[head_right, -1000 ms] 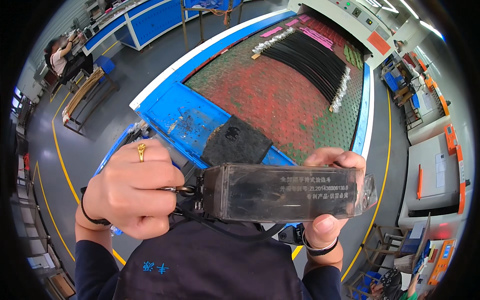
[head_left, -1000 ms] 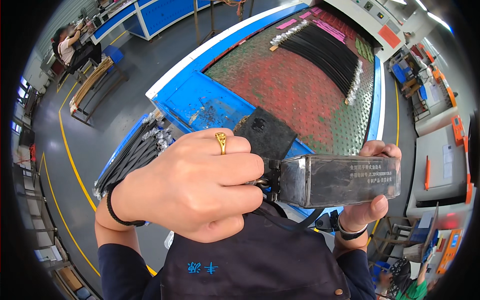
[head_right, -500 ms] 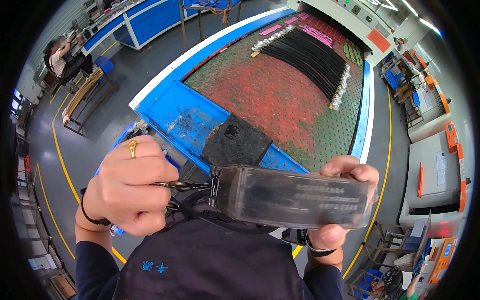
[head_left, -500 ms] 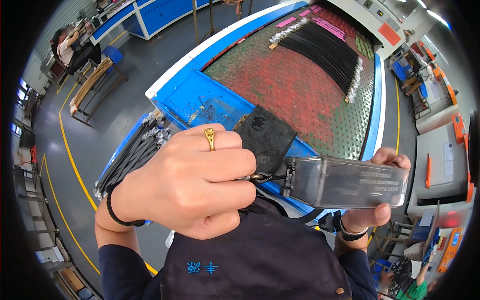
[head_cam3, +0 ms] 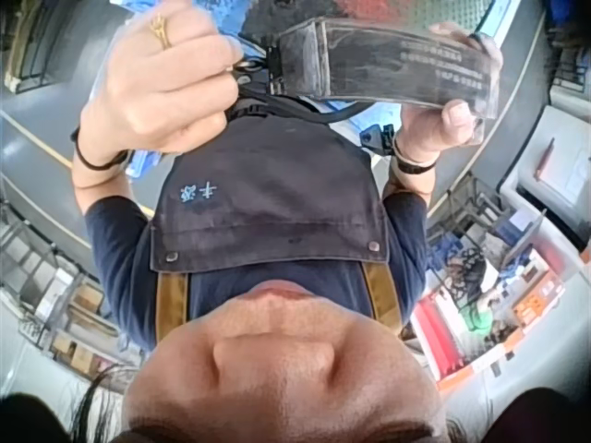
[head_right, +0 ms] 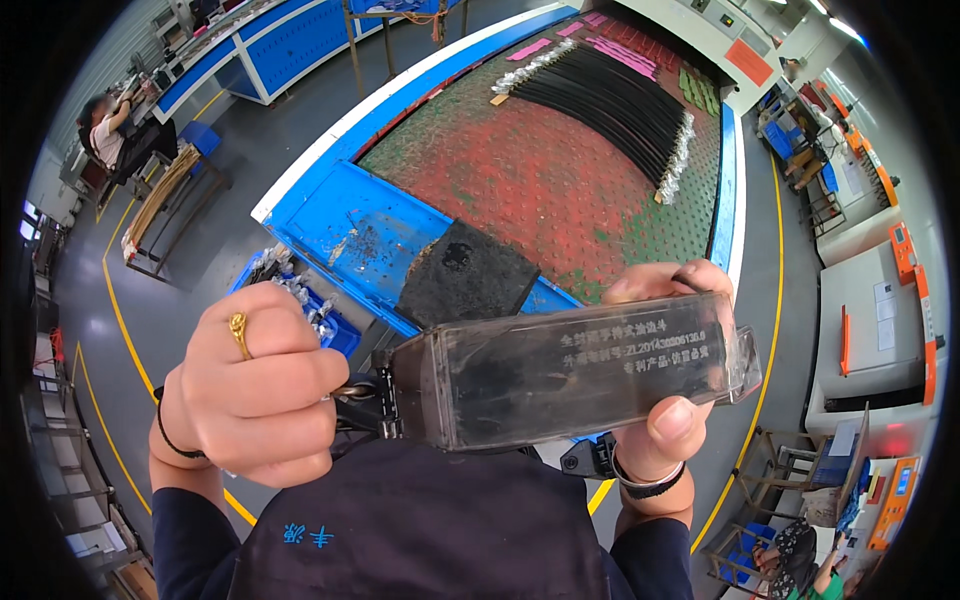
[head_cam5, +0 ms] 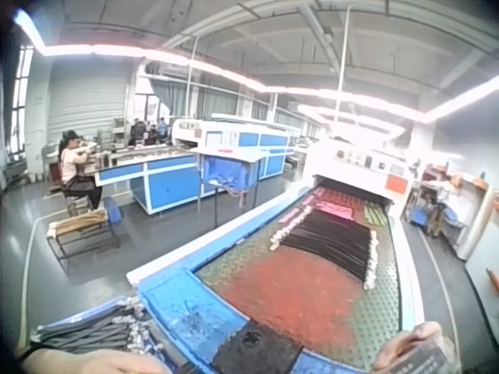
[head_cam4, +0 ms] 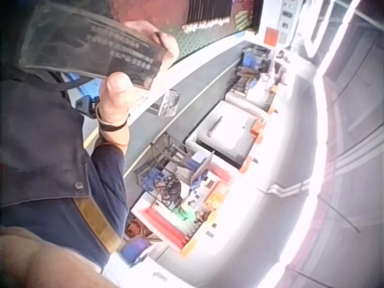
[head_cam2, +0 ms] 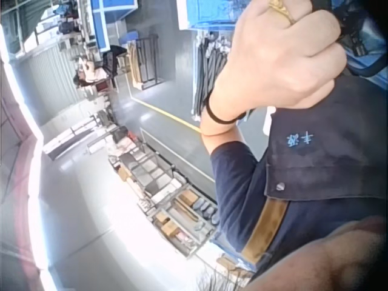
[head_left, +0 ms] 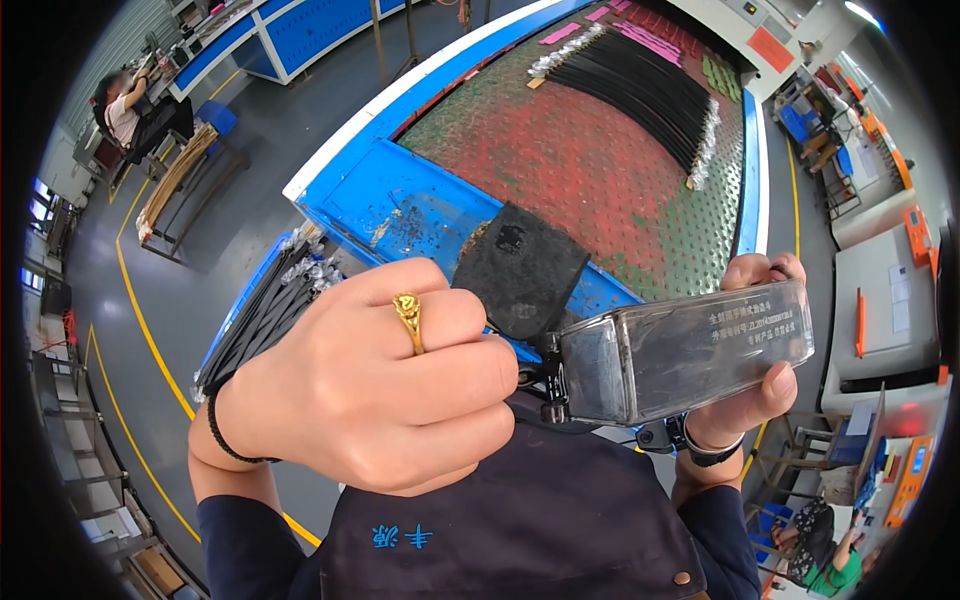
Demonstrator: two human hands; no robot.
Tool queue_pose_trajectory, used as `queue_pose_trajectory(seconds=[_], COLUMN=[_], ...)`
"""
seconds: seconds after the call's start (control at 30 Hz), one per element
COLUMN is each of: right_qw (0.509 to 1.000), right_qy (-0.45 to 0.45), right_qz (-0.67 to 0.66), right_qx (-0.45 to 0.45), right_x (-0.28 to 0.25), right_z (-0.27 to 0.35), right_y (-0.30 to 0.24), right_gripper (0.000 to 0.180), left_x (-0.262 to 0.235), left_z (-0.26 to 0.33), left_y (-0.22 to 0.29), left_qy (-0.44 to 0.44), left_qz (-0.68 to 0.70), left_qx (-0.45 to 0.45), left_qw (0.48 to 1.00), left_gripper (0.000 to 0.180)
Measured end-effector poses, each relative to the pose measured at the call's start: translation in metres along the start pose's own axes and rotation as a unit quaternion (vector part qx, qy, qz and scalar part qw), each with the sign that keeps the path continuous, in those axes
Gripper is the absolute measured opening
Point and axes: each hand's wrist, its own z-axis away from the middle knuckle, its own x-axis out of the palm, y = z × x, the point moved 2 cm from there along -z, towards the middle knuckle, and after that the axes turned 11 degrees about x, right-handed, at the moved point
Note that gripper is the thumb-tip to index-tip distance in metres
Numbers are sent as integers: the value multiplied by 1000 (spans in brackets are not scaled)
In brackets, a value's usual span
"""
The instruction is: The person repeatedly picks up black cables from a pile on a blue workbench and inserts their ends into a transparent rectangular device. The person manipulates the cable and the device with both hands, then places the assembled unit onto a red perforated surface. This process is repeated multiple times throughout the video.
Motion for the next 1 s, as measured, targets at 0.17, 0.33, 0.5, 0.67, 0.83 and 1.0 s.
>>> queue_pose_trajectory(seconds=[0.17,0.33,0.5,0.67,0.83,1.0], right_qw=[1000,1000,1000,989,930,971], right_qy=[-1,-2,2,-14,-92,95], right_qz=[14,-3,-10,-141,-354,-212], right_qx=[-9,4,-9,-29,-17,62], right_x=[0,4,-6,-41,-83,-120], right_z=[0,0,-2,-7,-34,-55], right_y=[-1,0,3,8,19,108], right_gripper=[88,88,86,69,50,47], left_x=[1,2,2,-2,-6,-12], left_z=[1,2,3,8,22,53], left_y=[1,2,2,3,7,1], left_qy=[7,3,-3,2,15,60], left_qz=[-10,-16,-36,-68,-96,-98], left_qx=[7,15,21,2,-25,-93], left_qw=[1000,1000,999,998,995,989], left_gripper=[18,19,19,18,15,16])
